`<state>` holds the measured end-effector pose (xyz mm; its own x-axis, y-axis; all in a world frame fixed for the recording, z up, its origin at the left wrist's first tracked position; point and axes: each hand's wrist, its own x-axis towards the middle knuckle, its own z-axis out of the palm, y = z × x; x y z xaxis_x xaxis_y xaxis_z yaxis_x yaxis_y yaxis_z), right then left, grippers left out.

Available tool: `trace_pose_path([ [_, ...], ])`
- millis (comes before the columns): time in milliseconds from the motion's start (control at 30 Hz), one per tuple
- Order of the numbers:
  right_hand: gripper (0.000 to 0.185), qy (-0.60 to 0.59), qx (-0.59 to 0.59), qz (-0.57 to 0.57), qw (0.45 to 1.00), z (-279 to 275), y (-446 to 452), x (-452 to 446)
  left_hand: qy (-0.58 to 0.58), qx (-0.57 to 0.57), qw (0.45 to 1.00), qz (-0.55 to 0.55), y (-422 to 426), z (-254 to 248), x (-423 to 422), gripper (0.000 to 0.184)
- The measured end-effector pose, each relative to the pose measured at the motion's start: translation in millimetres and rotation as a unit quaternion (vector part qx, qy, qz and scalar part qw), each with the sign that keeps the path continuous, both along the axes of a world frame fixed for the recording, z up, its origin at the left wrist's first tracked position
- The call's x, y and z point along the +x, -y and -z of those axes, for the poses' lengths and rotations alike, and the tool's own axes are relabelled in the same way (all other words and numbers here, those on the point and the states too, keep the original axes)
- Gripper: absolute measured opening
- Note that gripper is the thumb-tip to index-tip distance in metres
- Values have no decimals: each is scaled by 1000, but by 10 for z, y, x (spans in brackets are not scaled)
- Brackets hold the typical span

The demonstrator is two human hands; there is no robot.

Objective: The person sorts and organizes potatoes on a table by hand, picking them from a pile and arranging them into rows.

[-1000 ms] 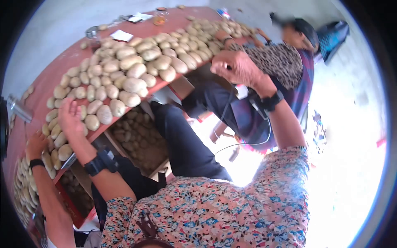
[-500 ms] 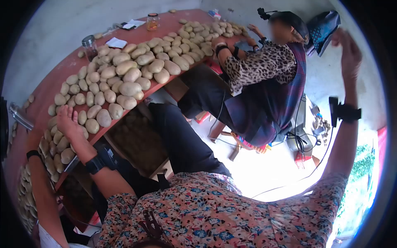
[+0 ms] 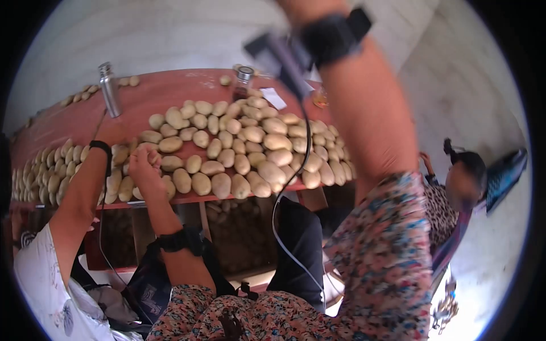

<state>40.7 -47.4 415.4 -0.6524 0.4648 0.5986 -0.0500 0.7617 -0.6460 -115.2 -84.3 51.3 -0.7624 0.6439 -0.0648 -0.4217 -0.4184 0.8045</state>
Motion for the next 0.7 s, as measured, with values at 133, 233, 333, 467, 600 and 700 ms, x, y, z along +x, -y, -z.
trace_pose_path([
  [133,26,194,-45,132,971,1243,-326,-255,-8,-3,1000,0,8,-91,-48,13],
  [233,34,187,-80,118,972,2220,-868,-261,-13,-5,1000,2,-6,-167,-86,14],
  [333,35,323,-56,173,929,2798,-1138,-287,-22,-3,1000,0,-3,-204,-91,13],
  [467,37,463,55,218,857,3450,-1479,-320,-41,-12,999,8,-43,-168,-108,12],
  [600,46,537,65,238,806,3616,-1315,-351,-61,-16,998,31,-85,-177,-20,12],
  [700,52,554,69,245,793,3776,-1345,-371,-66,-30,997,41,-118,-184,27,12],
])
